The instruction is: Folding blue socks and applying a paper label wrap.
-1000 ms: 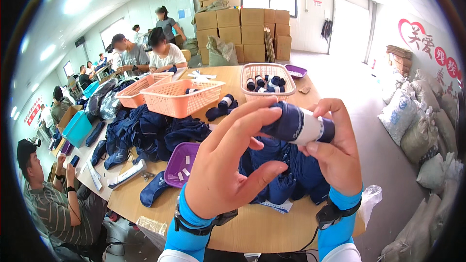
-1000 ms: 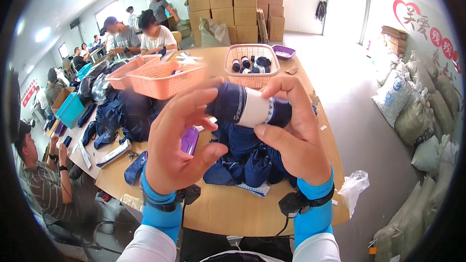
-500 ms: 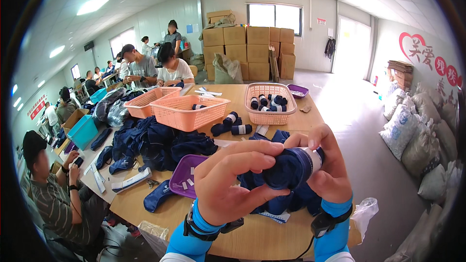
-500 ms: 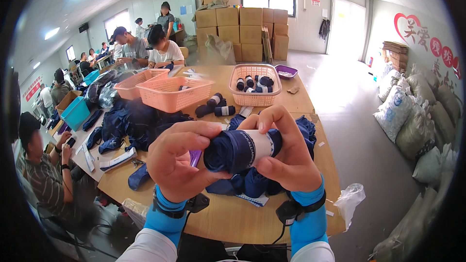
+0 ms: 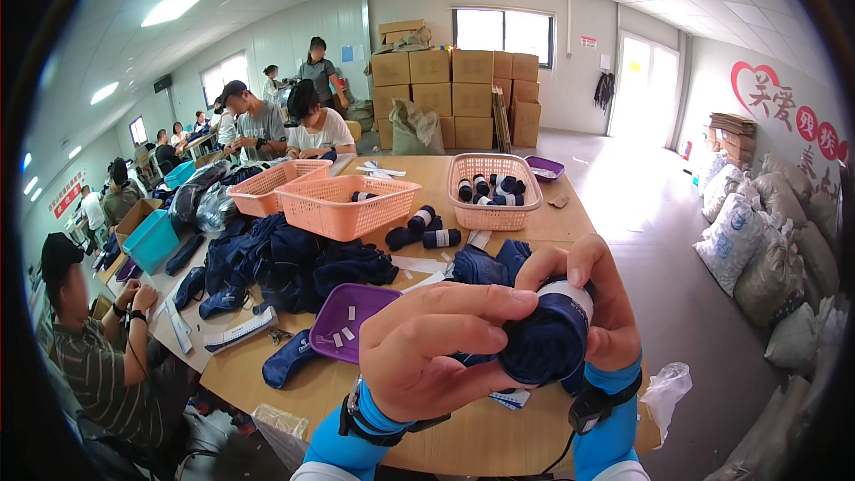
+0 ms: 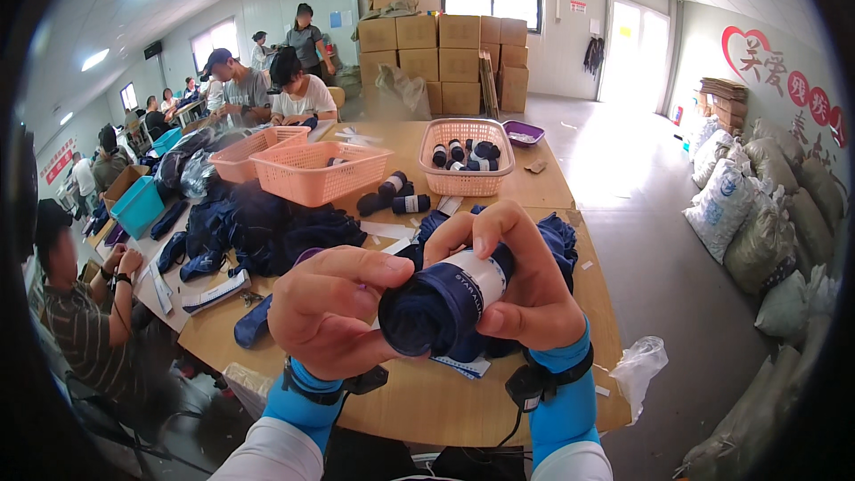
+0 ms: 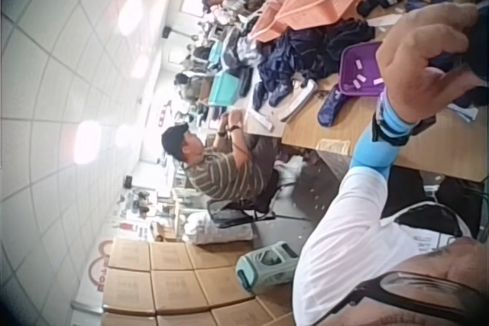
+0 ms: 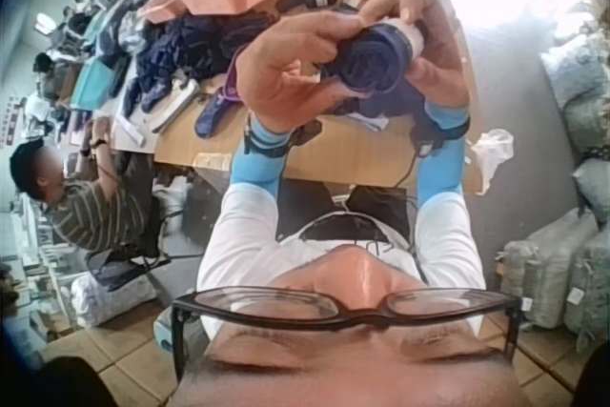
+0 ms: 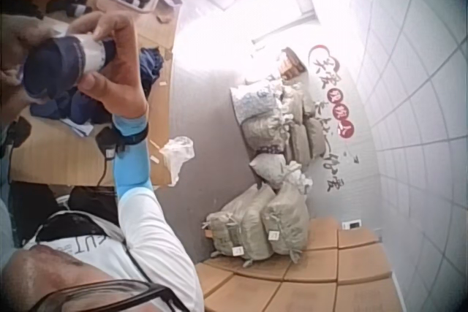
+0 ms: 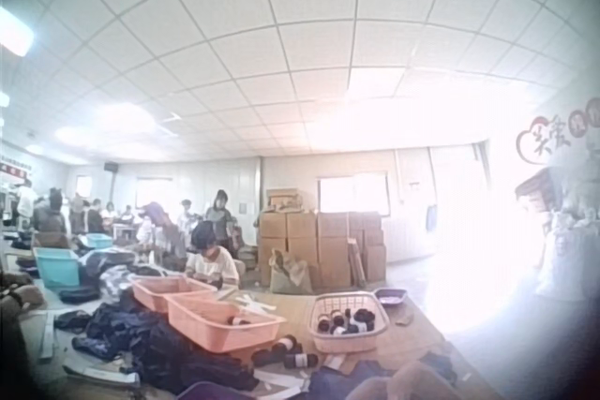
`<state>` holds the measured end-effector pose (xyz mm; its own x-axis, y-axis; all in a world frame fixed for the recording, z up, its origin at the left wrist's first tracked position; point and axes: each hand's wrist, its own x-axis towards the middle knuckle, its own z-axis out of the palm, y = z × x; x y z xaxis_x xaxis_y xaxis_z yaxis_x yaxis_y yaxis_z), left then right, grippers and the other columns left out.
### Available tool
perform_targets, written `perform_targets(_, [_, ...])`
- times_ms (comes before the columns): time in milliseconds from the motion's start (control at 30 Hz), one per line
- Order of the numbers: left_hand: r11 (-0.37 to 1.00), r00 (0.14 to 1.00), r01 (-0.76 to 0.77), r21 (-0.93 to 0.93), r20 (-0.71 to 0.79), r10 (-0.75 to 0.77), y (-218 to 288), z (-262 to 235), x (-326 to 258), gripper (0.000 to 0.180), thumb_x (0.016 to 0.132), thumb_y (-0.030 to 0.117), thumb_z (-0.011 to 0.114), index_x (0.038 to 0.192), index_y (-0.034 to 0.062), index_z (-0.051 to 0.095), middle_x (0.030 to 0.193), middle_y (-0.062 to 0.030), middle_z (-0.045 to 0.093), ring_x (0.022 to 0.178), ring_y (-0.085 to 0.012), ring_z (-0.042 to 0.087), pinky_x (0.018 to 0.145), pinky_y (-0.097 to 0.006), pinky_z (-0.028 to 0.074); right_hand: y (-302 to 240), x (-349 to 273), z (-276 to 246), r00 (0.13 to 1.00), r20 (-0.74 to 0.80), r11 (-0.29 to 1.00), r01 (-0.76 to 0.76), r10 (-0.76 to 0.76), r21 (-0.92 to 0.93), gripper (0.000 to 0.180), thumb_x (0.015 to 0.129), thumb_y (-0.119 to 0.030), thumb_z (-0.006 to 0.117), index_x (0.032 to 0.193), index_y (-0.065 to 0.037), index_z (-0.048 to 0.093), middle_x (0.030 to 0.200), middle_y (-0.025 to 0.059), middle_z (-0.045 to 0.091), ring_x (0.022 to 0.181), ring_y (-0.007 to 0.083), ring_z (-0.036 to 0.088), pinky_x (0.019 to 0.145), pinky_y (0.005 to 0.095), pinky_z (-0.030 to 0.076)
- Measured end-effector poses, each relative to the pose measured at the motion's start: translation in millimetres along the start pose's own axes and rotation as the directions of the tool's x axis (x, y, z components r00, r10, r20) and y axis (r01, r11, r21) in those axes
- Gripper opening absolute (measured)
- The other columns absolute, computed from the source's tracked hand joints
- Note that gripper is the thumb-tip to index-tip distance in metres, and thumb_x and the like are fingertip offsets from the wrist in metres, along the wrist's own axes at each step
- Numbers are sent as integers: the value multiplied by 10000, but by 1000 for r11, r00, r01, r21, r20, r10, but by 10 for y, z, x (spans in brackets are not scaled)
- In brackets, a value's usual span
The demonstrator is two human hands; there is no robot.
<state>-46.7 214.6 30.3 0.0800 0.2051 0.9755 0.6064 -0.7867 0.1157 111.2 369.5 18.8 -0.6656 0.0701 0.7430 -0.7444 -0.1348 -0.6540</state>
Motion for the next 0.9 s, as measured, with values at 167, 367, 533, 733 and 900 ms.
perform_targets(167, [999, 1000, -17, -43, -23, 16, 11, 50, 5, 508, 751, 107, 980, 1102, 42, 620, 1216, -225, 765, 962, -299, 783, 778, -360, 627, -5, -8, -18, 1000, 11, 1000, 8, -8, 14, 570, 901, -203, 860, 1253, -125, 418, 1287, 253, 554, 1162, 245, 603, 1025, 324, 476])
perform_targets(367, [997, 998, -67, -35, -2, 67, 2, 61, 12, 404, 767, 123, 952, 1074, 50, 700, 1258, -219, 745, 886, -260, 756, 735, -335, 606, -32, -8, 0, 999, 19, 999, 43, -43, 4, 568, 884, -188, 876, 1241, -131, 438, 1290, 258, 557, 1157, 251, 608, 1017, 330, 484])
perform_targets(533, [997, 999, -53, -63, -4, 53, 26, 71, 6, 400, 759, 116, 940, 1102, 53, 743, 1259, -210, 745, 888, -255, 753, 736, -330, 602, -63, -17, -32, 998, 17, 998, 59, -58, -27, 558, 870, -175, 886, 1220, -131, 454, 1277, 257, 567, 1151, 255, 605, 1018, 345, 484])
perform_targets(733, [999, 999, -46, 19, 23, 46, 135, 62, 69, 463, 751, 114, 946, 1165, 42, 750, 1251, -206, 744, 970, -287, 763, 784, -346, 619, -175, -15, 12, 995, 30, 979, 104, -100, -175, 556, 841, -168, 914, 1190, -138, 483, 1263, 234, 590, 1152, 253, 604, 1021, 352, 489])
perform_targets(900, [995, 995, 21, 95, 97, -30, 197, 45, 95, 467, 730, 138, 977, 1126, 57, 744, 1232, -192, 728, 980, -281, 763, 834, -356, 633, -242, -35, 33, 990, 3, 942, 136, -143, -308, 568, 807, -94, 930, 1170, -139, 495, 1258, 230, 602, 1143, 247, 615, 996, 345, 512])
